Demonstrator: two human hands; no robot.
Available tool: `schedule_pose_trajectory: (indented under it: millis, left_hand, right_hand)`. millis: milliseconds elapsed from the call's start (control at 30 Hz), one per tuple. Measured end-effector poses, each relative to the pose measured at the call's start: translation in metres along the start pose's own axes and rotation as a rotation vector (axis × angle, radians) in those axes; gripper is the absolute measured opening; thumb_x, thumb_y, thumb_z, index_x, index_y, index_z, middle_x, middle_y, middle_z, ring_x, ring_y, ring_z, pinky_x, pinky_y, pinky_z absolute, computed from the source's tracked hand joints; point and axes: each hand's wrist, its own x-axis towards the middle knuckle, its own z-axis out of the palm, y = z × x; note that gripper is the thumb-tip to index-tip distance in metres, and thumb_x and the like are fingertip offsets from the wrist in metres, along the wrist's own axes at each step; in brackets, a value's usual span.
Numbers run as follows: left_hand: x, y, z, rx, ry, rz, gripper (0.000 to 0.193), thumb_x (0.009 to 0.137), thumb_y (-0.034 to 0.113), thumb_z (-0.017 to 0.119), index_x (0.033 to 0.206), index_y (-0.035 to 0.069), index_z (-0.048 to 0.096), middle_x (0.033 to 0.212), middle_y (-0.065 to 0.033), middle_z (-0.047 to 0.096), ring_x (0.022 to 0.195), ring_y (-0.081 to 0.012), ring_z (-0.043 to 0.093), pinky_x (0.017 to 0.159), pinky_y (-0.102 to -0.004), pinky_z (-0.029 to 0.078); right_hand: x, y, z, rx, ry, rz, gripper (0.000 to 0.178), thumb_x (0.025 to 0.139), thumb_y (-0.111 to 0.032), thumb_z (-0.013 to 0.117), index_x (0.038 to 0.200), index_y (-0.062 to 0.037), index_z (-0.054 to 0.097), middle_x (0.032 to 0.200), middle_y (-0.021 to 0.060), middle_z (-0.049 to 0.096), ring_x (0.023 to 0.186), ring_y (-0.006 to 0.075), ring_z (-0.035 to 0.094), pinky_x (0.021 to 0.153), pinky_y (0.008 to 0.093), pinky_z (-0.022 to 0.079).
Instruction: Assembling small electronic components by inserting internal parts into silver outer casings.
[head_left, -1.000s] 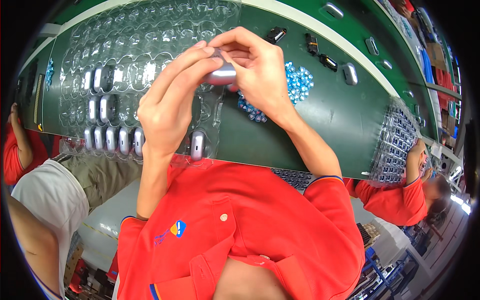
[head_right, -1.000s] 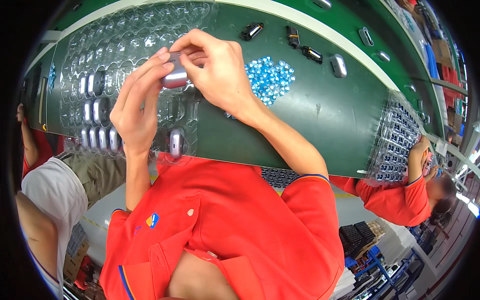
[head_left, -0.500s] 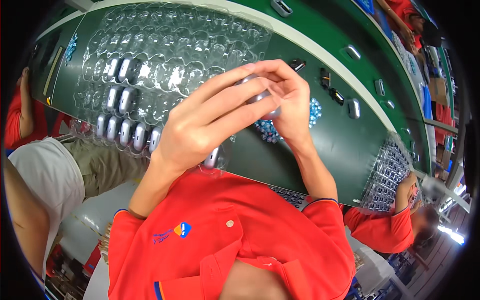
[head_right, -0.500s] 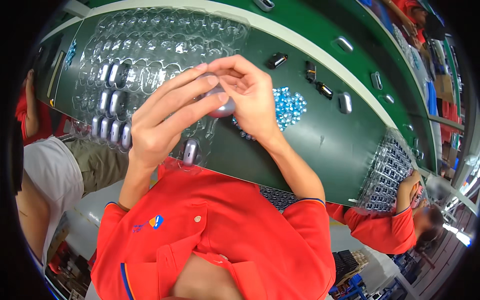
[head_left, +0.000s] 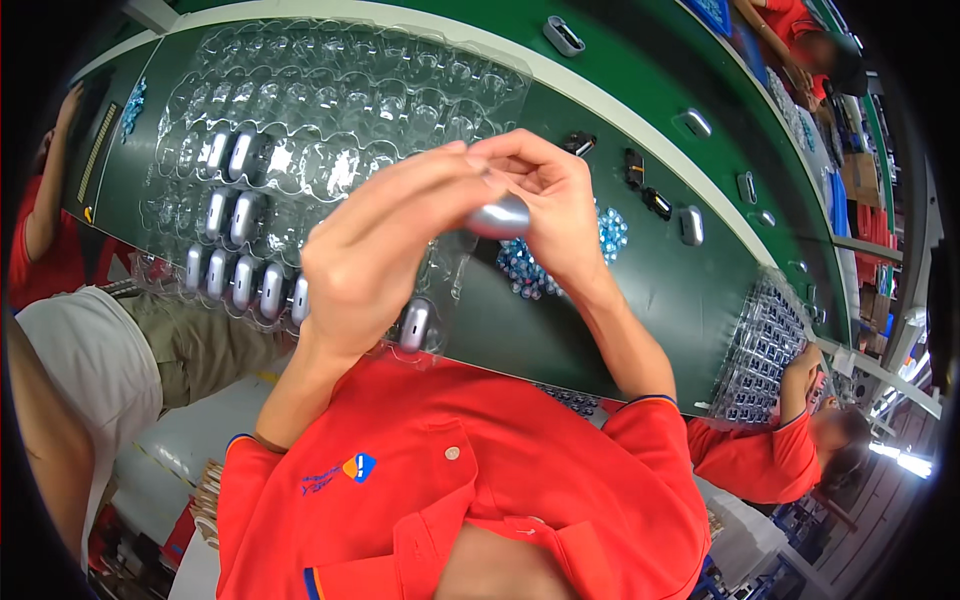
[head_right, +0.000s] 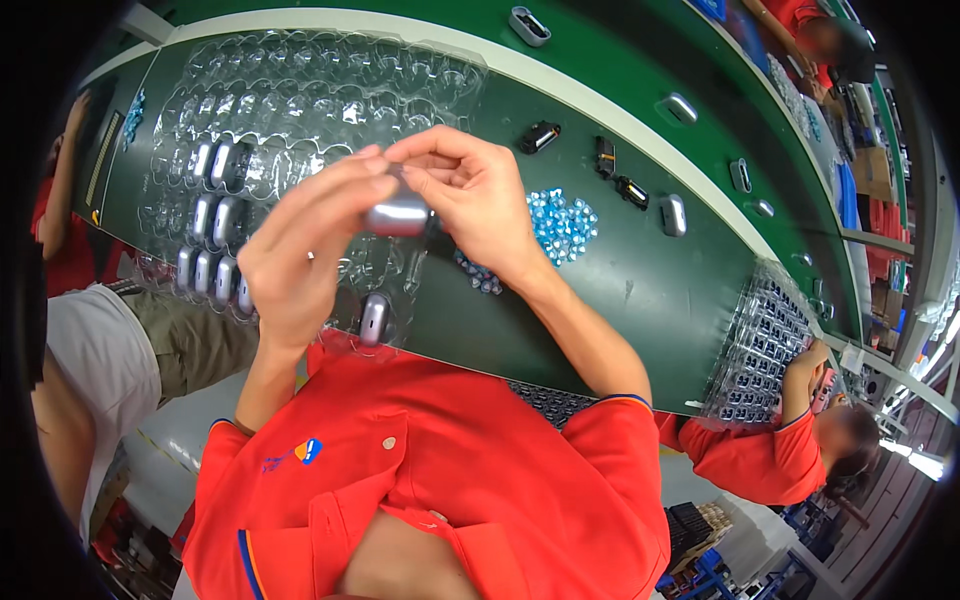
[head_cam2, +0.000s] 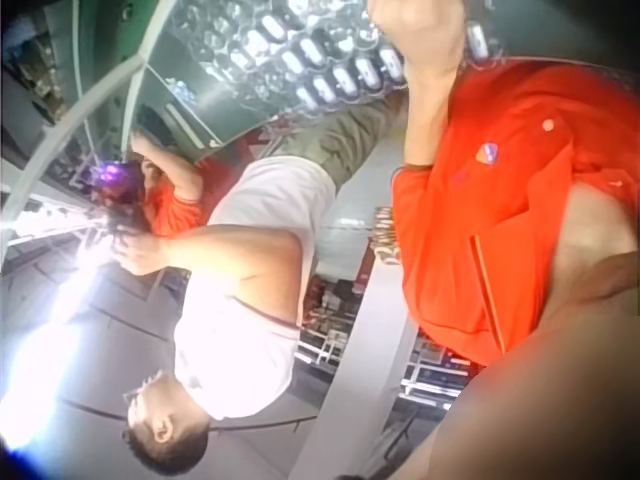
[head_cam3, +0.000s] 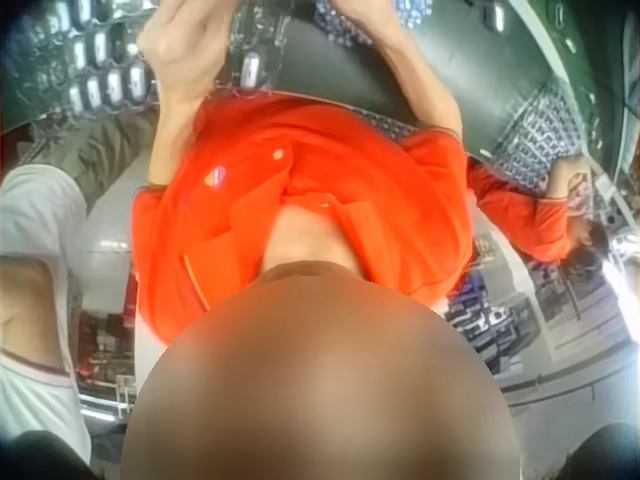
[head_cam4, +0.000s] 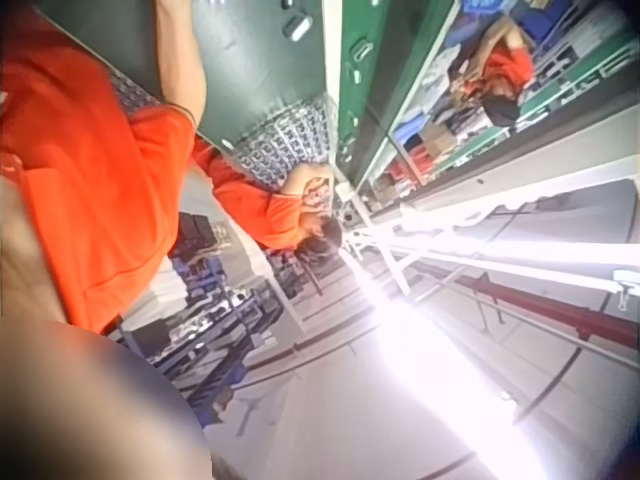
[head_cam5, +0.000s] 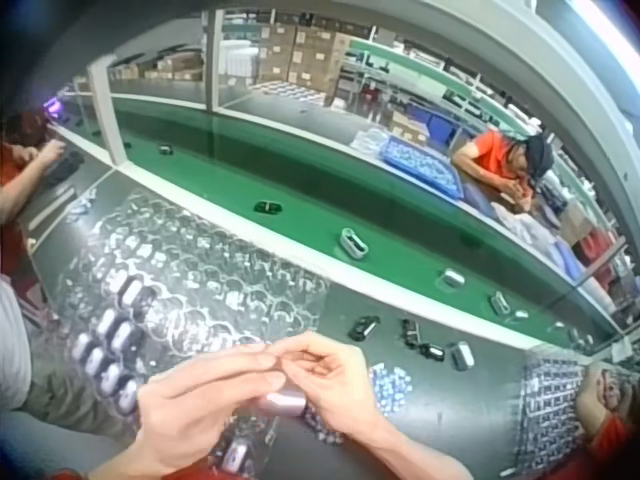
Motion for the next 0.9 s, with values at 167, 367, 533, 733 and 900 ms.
schedule_pose_trajectory:
  millis: [167,367,533,733,900]
  left_hand:
    - [0.004,-0.011,-0.024,-0.048,0.129,-0.232,0.034,0.080,-0.013,0.065,0.110,0.001,0.072,0.109,-0.0112,0.071,0.101,-0.0232,0.069,0.080,-0.0316,0.058]
    - [-0.004,-0.024,-0.031,-0.135,0.225,-0.457,0.033,0.086,-0.009,0.066,0.118,0.002,0.070,0.114,-0.0096,0.069,0.102,-0.0165,0.066,0.078,-0.0267,0.055]
    - [-0.011,-0.021,-0.035,-0.149,0.200,-0.547,0.033,0.087,-0.008,0.066,0.118,0.002,0.070,0.116,-0.0099,0.068,0.103,-0.0163,0.066,0.080,-0.0265,0.055]
    - [-0.016,-0.027,-0.033,-0.277,0.221,-0.603,0.034,0.088,-0.009,0.065,0.121,-0.001,0.067,0.117,-0.0112,0.067,0.105,-0.0180,0.065,0.086,-0.0285,0.056]
    - [-0.007,-0.021,-0.024,-0.491,0.247,-0.582,0.036,0.089,-0.009,0.065,0.124,-0.004,0.063,0.118,-0.0128,0.066,0.107,-0.0205,0.065,0.091,-0.0317,0.057]
  right_hand:
    - [0.094,-0.024,-0.023,-0.434,-0.120,0.055,0.020,0.092,-0.005,0.067,0.110,0.0036,0.067,0.099,0.0124,0.072,0.090,0.0169,0.069,0.083,0.0289,0.056]
    - [0.258,0.021,-0.026,-1.296,0.326,-0.042,0.022,0.087,-0.018,0.067,0.100,-0.0022,0.074,0.097,0.0221,0.072,0.095,0.0363,0.071,0.081,0.0436,0.056]
    - [0.283,0.033,0.010,-1.218,0.373,-0.180,0.019,0.085,-0.018,0.069,0.098,-0.0045,0.074,0.094,0.0208,0.072,0.094,0.0336,0.071,0.082,0.0411,0.057]
    - [0.163,0.007,-0.004,0.029,-0.054,-0.030,0.042,0.078,-0.007,0.075,0.117,-0.0027,0.060,0.102,0.0205,0.067,0.085,0.0325,0.070,0.078,0.0373,0.057]
    - [0.043,-0.003,-0.010,-0.322,0.054,-0.549,0.027,0.078,0.010,0.072,0.104,0.0061,0.065,0.099,0.0177,0.071,0.098,0.0277,0.069,0.086,0.0369,0.057]
